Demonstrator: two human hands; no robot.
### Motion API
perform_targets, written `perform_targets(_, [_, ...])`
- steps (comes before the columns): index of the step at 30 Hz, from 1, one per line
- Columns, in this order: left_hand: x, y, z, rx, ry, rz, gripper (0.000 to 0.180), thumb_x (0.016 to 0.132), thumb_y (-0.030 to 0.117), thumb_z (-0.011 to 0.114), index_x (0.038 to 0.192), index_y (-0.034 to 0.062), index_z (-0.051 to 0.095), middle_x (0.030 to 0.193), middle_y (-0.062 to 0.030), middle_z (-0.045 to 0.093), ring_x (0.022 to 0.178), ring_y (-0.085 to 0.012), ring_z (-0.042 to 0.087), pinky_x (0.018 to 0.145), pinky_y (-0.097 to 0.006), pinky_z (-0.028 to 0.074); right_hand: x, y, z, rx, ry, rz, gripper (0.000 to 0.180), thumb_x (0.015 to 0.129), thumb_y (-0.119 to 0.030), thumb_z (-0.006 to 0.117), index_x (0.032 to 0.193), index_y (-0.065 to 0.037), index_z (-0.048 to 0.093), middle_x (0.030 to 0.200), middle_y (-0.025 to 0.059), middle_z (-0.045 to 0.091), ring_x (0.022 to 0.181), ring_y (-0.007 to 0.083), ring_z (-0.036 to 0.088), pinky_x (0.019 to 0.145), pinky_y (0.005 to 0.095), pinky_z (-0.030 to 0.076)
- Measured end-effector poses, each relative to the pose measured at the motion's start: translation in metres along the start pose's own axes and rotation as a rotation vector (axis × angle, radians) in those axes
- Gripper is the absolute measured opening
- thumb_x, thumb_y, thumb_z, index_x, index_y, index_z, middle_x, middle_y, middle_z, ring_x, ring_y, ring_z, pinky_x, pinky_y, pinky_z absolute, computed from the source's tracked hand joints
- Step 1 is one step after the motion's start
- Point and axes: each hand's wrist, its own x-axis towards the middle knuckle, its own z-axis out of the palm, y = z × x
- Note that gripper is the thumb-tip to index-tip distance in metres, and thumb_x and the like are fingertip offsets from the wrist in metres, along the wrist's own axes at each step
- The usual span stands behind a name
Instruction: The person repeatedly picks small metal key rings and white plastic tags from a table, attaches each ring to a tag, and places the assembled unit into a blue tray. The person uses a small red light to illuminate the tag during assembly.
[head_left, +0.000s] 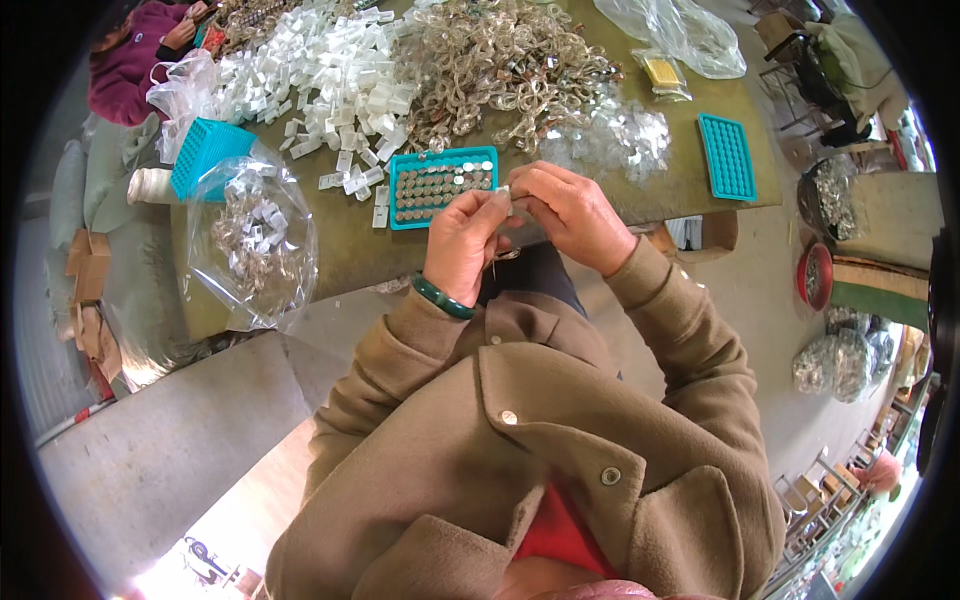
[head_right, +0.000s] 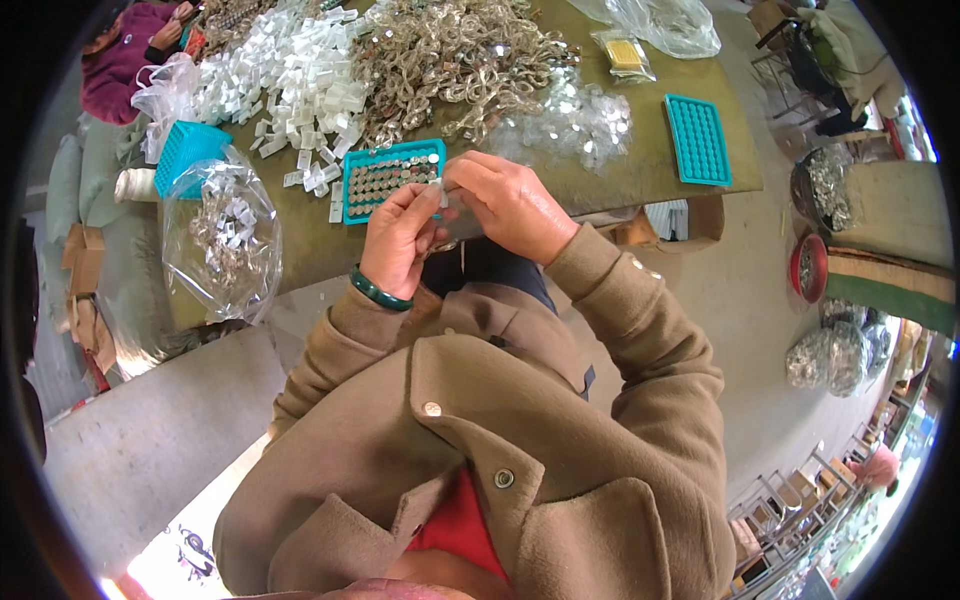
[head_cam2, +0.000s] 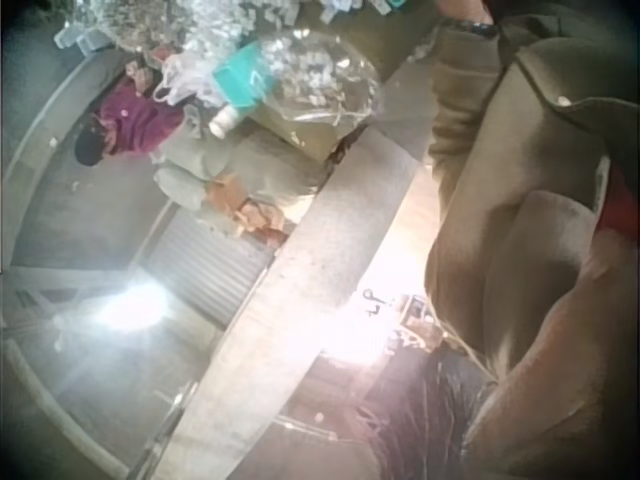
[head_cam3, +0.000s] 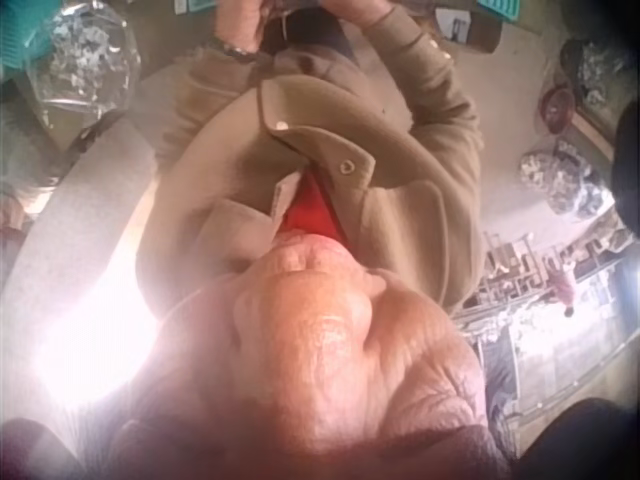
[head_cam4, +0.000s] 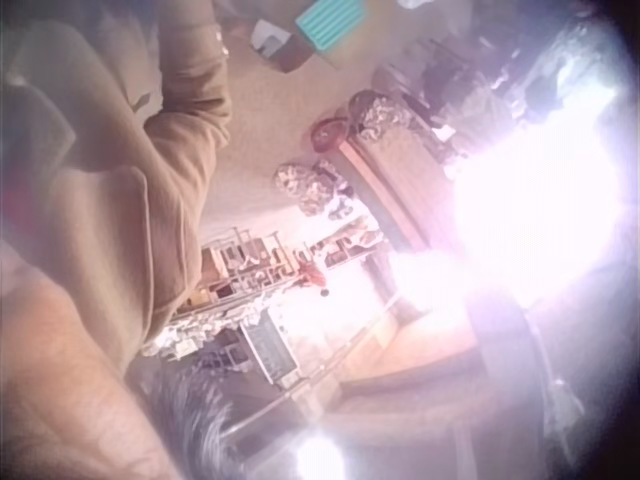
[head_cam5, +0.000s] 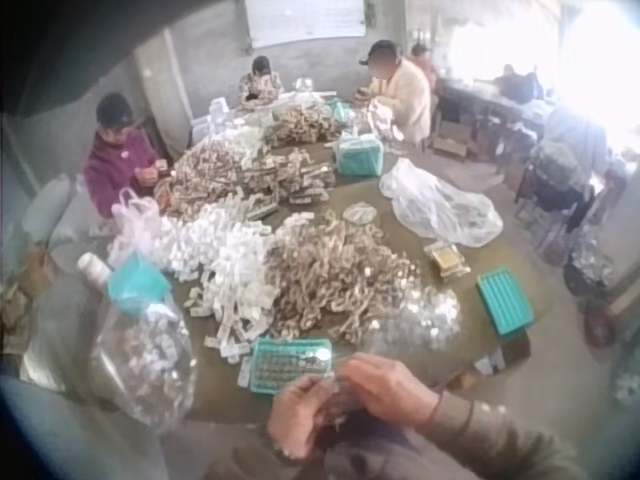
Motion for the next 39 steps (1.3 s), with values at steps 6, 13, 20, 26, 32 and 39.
perform_targets(6, [0.001, 0.012, 0.011, -0.204, 0.020, -0.040, 0.025, 0.101, 0.030, 0.049, 0.109, 0.0084, 0.059, 0.083, -0.0020, 0.061, 0.048, -0.0038, 0.036, 0.056, -0.024, 0.044, 0.049, 0.024, -0.050, -0.286, 0.011, 0.268, 0.016, 0.084, -0.012, 0.063, 0.099, -0.006, 0.063, 0.091, 0.0141, 0.063, 0.088, 0.0348, 0.063, 0.072, 0.0405, 0.051])
perform_targets(13, [0.015, 0.020, 0.015, -0.198, -0.003, -0.138, 0.025, 0.100, 0.028, 0.052, 0.113, 0.0077, 0.057, 0.090, -0.0021, 0.060, 0.058, -0.0059, 0.047, 0.066, -0.028, 0.050, 0.106, 0.072, -0.012, -0.667, 0.215, 0.133, 0.018, 0.084, -0.021, 0.067, 0.098, -0.010, 0.063, 0.089, 0.0100, 0.061, 0.085, 0.0334, 0.063, 0.071, 0.0437, 0.051])
perform_targets(20, [0.018, 0.031, 0.005, -0.419, -0.130, -0.218, 0.017, 0.097, 0.029, 0.058, 0.098, 0.0126, 0.056, 0.084, -0.0007, 0.057, 0.068, -0.0091, 0.051, 0.060, -0.024, 0.046, 0.097, 0.070, -0.035, -0.316, 0.266, 0.136, 0.018, 0.084, -0.019, 0.069, 0.097, -0.007, 0.072, 0.086, 0.0098, 0.070, 0.074, 0.0240, 0.066, 0.069, 0.0353, 0.052])
perform_targets(26, [0.018, 0.052, -0.006, -0.416, -0.027, -0.001, 0.022, 0.095, 0.024, 0.063, 0.108, 0.0076, 0.061, 0.085, 0.0027, 0.059, 0.061, -0.0047, 0.042, 0.050, -0.019, 0.035, 0.085, 0.038, -0.045, 0.605, 0.219, 0.484, 0.020, 0.089, -0.009, 0.067, 0.105, 0.004, 0.068, 0.081, 0.0026, 0.066, 0.072, 0.0076, 0.059, 0.067, 0.0229, 0.049])
perform_targets(32, [0.012, 0.068, -0.008, -0.239, -0.004, 0.086, 0.028, 0.093, 0.013, 0.063, 0.119, 0.0033, 0.061, 0.106, -0.0051, 0.069, 0.076, -0.0072, 0.064, 0.056, -0.020, 0.051, 0.078, -0.011, -0.017, 0.481, -0.011, 0.408, 0.021, 0.090, -0.016, 0.068, 0.103, 0.000, 0.071, 0.070, -0.0021, 0.059, 0.064, 0.0053, 0.051, 0.056, 0.0214, 0.040])
perform_targets(39, [-0.009, 0.069, -0.027, -0.218, -0.129, -0.043, 0.021, 0.095, 0.021, 0.062, 0.106, 0.0035, 0.060, 0.087, 0.0037, 0.060, 0.061, -0.0003, 0.051, 0.045, -0.015, 0.036, 0.073, -0.032, -0.008, 0.378, -0.043, 0.376, 0.018, 0.089, -0.016, 0.069, 0.100, -0.002, 0.072, 0.071, -0.0036, 0.060, 0.062, 0.0035, 0.050, 0.055, 0.0199, 0.040])
